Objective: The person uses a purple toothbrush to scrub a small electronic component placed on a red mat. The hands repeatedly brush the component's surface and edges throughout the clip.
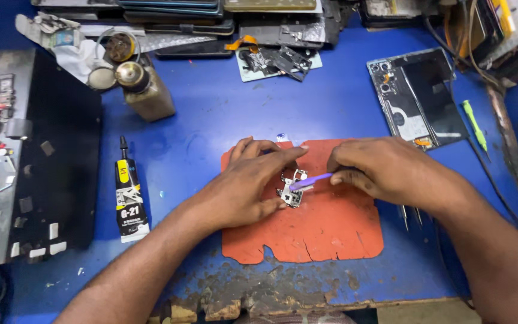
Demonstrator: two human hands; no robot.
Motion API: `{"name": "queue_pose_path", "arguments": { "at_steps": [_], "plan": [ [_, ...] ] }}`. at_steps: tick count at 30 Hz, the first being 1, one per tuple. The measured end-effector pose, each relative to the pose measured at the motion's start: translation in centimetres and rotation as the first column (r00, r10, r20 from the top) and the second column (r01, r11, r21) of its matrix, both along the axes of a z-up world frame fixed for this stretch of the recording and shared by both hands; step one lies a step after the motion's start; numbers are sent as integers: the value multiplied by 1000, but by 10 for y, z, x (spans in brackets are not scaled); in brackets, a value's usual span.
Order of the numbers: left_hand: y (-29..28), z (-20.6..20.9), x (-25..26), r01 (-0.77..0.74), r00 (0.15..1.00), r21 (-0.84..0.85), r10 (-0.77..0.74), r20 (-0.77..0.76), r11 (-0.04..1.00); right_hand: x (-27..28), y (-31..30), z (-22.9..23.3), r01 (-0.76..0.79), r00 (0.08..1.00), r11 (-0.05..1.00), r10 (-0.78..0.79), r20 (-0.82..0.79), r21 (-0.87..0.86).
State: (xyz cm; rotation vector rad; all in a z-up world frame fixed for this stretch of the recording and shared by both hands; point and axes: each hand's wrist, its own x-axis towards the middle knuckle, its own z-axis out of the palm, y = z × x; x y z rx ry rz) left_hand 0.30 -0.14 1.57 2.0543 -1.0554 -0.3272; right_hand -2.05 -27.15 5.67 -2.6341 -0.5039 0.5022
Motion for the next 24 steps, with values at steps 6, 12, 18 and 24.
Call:
{"name": "queue_pose_path", "arguments": {
  "at_steps": [6, 12, 18, 24],
  "plan": [
    [3, -15, 2, 9, 999, -4, -9, 52, 1000, -3, 7, -23, -232, 925, 962, 172, 338, 144],
    [3, -22, 2, 23, 998, 13, -23, 59, 1000, 6, 10, -23, -266, 911, 949, 190, 366, 169],
    [3, -15, 1, 31, 999, 35, -32, 34, 999, 3, 12, -26, -370, 855, 920, 282, 436, 129],
    [2, -14, 0, 48, 999, 25, -48, 22, 999, 4, 1, -30, -324, 859, 937, 232, 455, 133]
  ]
}}
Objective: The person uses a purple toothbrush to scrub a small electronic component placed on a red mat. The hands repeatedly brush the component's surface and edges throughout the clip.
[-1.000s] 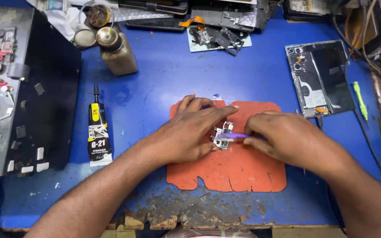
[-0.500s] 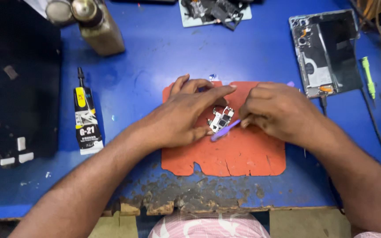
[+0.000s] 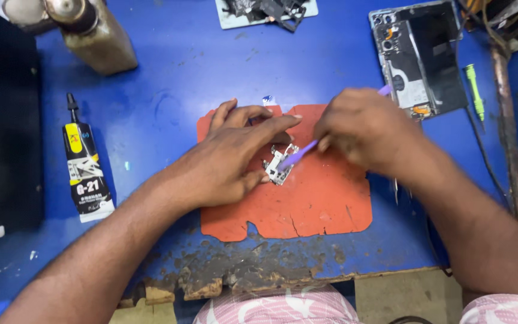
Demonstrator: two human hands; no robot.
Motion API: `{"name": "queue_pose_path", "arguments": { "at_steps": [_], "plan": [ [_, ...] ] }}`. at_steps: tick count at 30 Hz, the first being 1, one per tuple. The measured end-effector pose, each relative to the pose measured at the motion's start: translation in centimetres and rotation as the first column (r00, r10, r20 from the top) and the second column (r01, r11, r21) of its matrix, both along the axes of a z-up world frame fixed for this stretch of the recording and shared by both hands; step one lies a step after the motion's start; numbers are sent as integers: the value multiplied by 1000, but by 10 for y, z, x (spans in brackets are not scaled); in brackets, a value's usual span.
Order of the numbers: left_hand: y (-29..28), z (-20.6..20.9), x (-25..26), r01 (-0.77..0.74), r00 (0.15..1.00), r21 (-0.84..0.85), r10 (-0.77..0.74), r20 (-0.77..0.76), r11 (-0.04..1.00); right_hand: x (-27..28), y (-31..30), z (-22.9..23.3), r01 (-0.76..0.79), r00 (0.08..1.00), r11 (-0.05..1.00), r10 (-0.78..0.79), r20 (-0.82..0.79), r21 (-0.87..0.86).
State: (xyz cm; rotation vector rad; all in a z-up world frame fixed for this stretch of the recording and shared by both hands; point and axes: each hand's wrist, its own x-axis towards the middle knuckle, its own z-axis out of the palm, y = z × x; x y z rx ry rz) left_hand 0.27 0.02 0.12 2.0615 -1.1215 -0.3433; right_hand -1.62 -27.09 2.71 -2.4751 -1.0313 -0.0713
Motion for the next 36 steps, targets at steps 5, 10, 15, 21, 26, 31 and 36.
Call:
{"name": "queue_pose_path", "arguments": {
  "at_steps": [5, 10, 15, 21, 26, 31, 36],
  "plan": [
    [-1, 1, 2, 20, 1000, 32, -20, -10, 999, -3, 1, -8, -11, 999, 1000, 11, -50, -7],
    [-1, 0, 1, 10, 1000, 32, -10, -7, 999, -4, 5, -6, 16, 1000, 1000, -15, -24, 22],
    [0, -2, 1, 8, 1000, 25, -7, -26, 1000, -6, 9, -3, 58, 998, 998, -58, -25, -4],
    [0, -5, 1, -18, 999, -16, 19, 38, 1000, -6, 15, -1, -17, 1000, 1000, 17, 23, -11],
    [0, -8, -1, -2, 1000, -26, 3, 15, 1000, -7, 14, 1, 151, 988, 983, -148, 37, -105],
    [-1, -10, 0, -27, 999, -32, 28, 43, 999, -10, 13, -5, -7, 1000, 999, 7, 12, -33],
    [-2, -13, -1, -26, 1000, -70, 27, 13, 997, -11, 14, -3, 88, 995, 993, -83, 55, -83]
  ]
}}
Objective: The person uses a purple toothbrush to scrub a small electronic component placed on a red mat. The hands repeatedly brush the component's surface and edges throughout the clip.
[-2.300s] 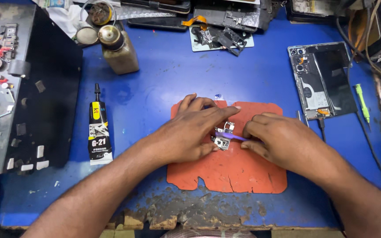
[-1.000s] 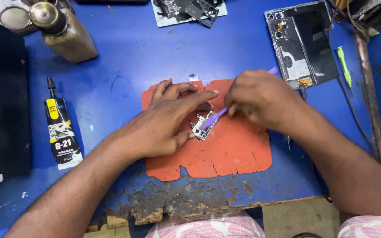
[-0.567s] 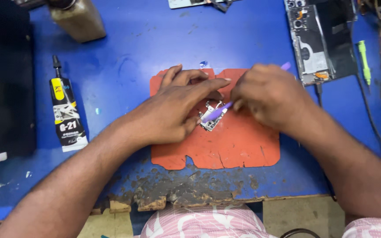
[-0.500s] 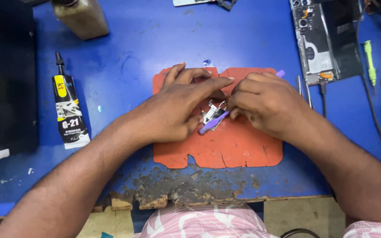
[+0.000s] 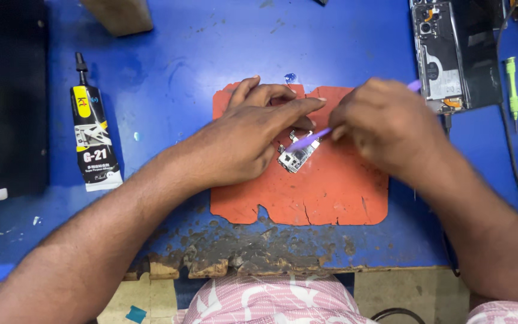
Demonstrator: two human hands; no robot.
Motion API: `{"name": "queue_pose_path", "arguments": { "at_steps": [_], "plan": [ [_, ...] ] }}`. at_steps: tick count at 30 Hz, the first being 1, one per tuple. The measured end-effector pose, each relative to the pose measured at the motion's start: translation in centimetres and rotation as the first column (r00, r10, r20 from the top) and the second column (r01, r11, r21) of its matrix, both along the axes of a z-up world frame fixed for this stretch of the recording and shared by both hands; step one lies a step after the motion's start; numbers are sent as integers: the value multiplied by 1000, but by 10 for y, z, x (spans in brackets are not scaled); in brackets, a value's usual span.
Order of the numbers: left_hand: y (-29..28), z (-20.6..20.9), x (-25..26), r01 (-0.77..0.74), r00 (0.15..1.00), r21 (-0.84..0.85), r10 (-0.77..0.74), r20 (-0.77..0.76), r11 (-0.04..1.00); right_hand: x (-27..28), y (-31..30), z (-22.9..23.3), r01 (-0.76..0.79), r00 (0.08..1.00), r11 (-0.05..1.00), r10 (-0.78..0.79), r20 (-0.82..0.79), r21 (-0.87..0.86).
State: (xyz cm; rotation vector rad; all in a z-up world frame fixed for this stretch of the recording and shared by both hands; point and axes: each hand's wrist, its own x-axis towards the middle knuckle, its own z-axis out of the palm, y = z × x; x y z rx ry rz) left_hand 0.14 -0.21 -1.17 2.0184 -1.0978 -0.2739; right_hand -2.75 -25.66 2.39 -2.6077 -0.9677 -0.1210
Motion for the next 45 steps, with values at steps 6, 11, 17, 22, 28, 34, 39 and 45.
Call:
{"name": "queue_pose_path", "arguments": {
  "at_steps": [6, 11, 17, 22, 28, 34, 39, 45],
  "plan": [
    [-1, -2, 0, -35, 999, 41, 35, 20, 999, -4, 4, -2, -30, 1000, 1000, 30, 6, 7],
    [1, -1, 1, -31, 1000, 39, 31, -2, 999, -4, 9, 0, -80, 997, 997, 80, -2, 21],
    [-1, -2, 0, -18, 1000, 8, 18, 0, 1000, -2, 0, -1, 91, 996, 995, -92, -5, -30],
    [1, -3, 0, -42, 999, 50, 41, 20, 998, 0, -1, 0, -83, 994, 995, 86, -71, 50],
    [0, -1, 0, -39, 999, 29, 38, 24, 999, 3, 0, 5, -50, 998, 998, 50, -29, -22],
    [-1, -2, 0, -22, 999, 33, 22, 26, 999, 2, -5, 8, -5, 1000, 998, 3, -24, -59],
    [0, 0, 0, -34, 999, 50, 32, 30, 998, 3, -7, 4, -75, 996, 997, 75, -39, -14],
    [1, 1, -1, -17, 1000, 46, 16, 22, 999, 2, -4, 6, 1, 999, 999, -3, -45, -41]
  ]
}}
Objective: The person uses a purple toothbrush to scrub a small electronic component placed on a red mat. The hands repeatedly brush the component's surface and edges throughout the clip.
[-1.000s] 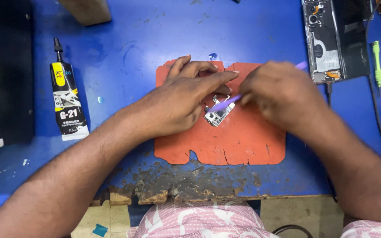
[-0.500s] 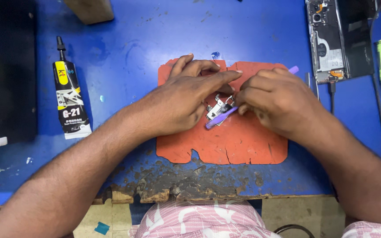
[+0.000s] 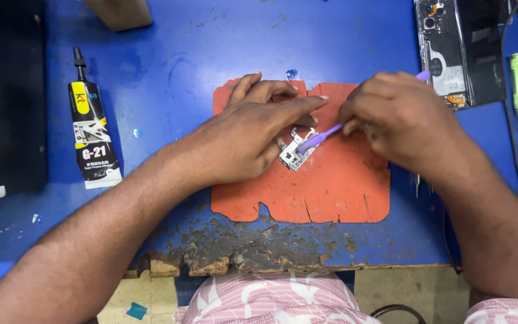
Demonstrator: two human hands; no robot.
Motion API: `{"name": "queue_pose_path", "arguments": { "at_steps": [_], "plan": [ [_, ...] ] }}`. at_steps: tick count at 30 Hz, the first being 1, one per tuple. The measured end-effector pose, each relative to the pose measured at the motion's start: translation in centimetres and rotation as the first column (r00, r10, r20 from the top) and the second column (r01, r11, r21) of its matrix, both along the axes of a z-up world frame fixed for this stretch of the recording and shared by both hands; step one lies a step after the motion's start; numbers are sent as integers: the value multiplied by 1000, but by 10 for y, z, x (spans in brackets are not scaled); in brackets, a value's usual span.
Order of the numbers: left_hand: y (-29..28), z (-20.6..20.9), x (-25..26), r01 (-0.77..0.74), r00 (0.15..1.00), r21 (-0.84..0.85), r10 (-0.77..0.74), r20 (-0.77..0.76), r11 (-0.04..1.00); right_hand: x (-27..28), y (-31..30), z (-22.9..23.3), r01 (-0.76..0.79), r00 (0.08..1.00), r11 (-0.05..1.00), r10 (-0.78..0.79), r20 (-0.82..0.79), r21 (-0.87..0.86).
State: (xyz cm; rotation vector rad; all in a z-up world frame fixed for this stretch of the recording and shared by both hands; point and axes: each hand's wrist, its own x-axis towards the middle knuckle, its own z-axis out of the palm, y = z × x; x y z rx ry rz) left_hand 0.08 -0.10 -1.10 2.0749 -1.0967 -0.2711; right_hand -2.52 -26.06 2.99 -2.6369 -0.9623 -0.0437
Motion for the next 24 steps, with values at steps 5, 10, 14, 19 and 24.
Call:
{"name": "queue_pose_path", "arguments": {
  "at_steps": [5, 10, 14, 19, 24],
  "plan": [
    [0, -1, 1, 4, 998, 9, -5, 69, 1000, 2, -1, 2, -79, 996, 997, 79, -30, 2],
    [-1, -1, 1, 17, 998, 13, -18, 60, 1000, 2, -6, 3, -13, 1000, 998, 13, -3, -63],
    [-1, -3, 1, 13, 997, 6, -13, 77, 1000, 0, -9, 1, -39, 999, 997, 39, 2, -63],
    [0, -2, 1, 21, 997, 33, -23, 71, 999, 0, -6, 7, 1, 1000, 998, -1, 1, -70],
    [0, 2, 1, 4, 997, 29, -7, 79, 1000, 0, -3, 9, -51, 999, 997, 51, -6, -52]
  ]
}}
